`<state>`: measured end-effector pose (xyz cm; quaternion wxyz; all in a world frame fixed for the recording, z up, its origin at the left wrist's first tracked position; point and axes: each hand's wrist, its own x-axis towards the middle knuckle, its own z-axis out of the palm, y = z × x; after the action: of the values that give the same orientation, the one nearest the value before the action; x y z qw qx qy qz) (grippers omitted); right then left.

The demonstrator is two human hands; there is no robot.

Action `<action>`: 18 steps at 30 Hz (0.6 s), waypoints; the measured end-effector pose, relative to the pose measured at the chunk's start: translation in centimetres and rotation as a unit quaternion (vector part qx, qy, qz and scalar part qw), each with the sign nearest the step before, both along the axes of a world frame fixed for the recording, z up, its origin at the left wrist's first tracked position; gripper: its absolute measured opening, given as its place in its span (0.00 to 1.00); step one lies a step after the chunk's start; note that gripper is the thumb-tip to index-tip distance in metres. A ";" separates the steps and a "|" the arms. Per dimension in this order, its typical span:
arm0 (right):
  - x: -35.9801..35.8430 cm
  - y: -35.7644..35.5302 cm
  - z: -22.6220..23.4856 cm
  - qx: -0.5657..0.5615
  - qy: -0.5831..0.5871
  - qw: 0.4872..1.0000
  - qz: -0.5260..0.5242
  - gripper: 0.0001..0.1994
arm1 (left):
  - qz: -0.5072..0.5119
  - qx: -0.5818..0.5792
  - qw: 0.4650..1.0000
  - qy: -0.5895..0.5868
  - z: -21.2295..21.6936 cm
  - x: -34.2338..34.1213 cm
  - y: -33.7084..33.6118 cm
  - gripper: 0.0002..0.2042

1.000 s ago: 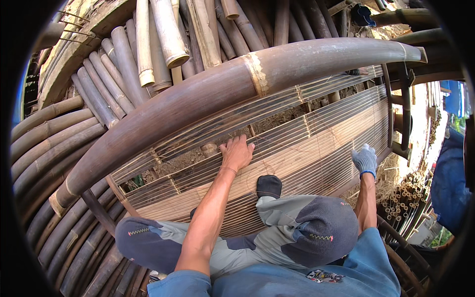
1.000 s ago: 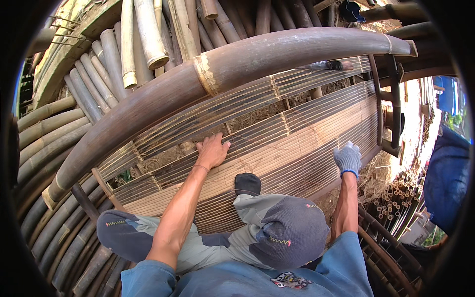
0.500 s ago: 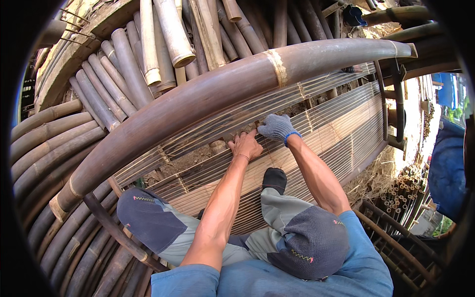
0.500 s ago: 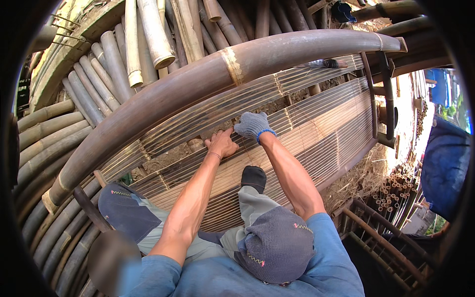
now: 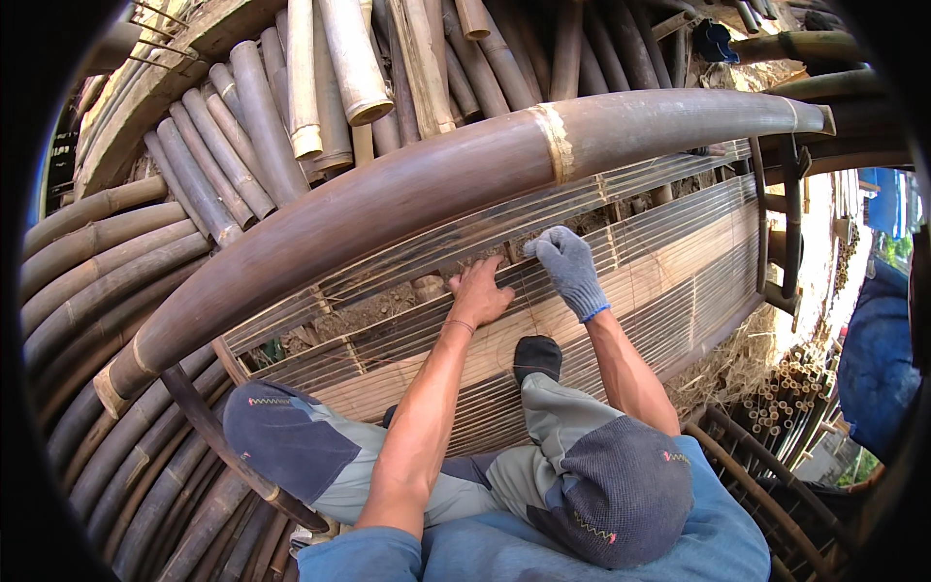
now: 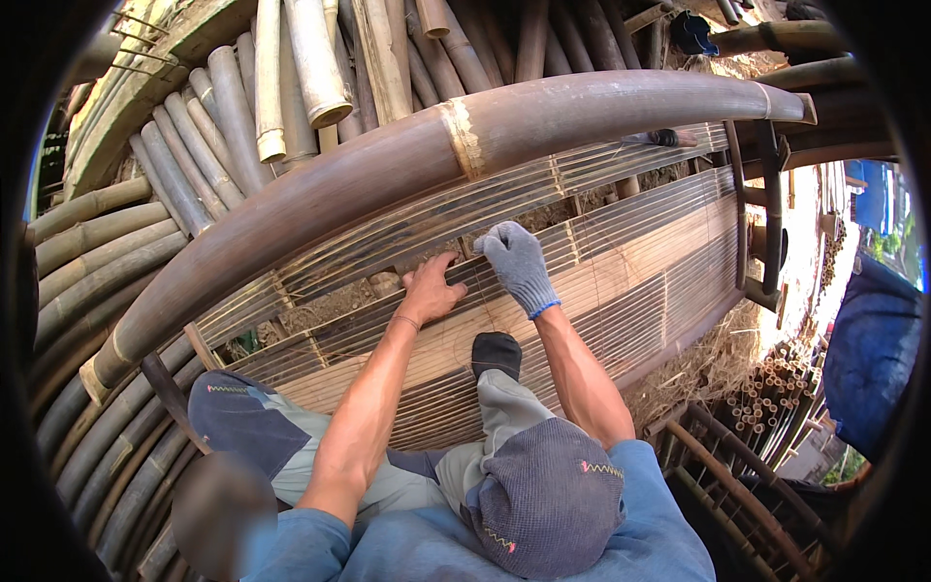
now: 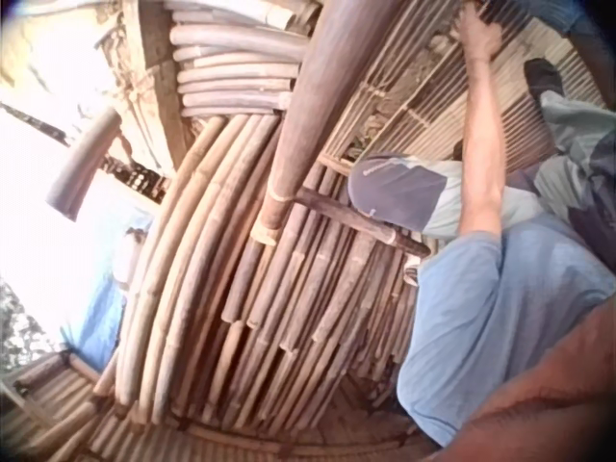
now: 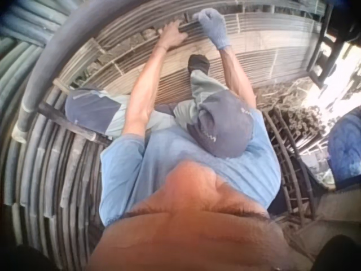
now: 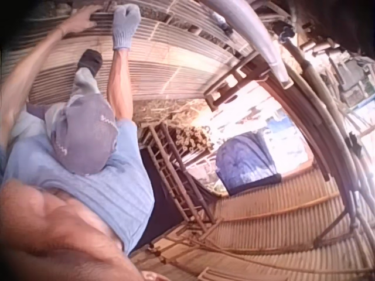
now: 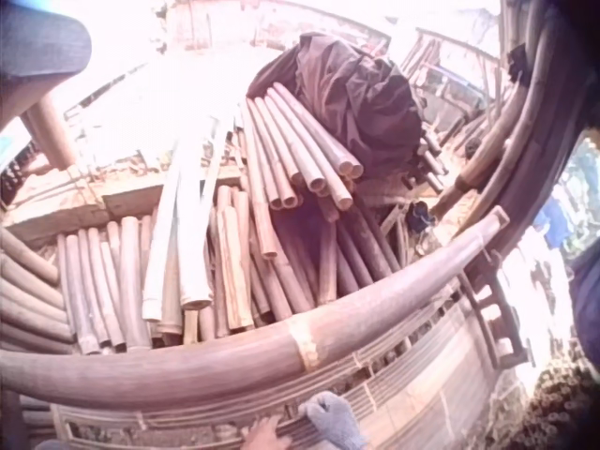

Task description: The person weaves thin bamboo strips on a large bamboo loom, using gloved hands to interlace the strips and a wooden tool to press them into place. The person occasionally uses a saw to cut a bamboo piece.

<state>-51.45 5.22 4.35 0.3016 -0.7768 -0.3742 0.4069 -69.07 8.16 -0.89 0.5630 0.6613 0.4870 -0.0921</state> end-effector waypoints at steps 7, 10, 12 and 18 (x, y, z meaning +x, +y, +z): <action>3.4 -2.6 4.8 -0.013 0.325 0.929 -0.178 0.16 | -0.062 0.004 0.998 0.012 -0.6 -0.1 0.3 0.25; 4.3 -3.5 4.5 -0.187 -0.013 0.979 0.073 0.19 | -0.066 -0.012 0.997 0.034 0.0 0.9 0.4 0.24; 4.0 -4.7 3.8 -0.208 -0.223 0.907 0.290 0.21 | -0.089 -0.023 0.995 0.042 0.4 1.7 0.4 0.24; 1.1 -4.3 5.7 -0.360 -0.229 0.862 0.272 0.23 | 0.016 0.016 1.000 -0.019 -1.4 0.7 0.1 0.24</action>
<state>-50.30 0.93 10.09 -0.2163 -0.7698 -0.4566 0.3900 -68.36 8.25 -2.25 0.5629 0.6641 0.4881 -0.0629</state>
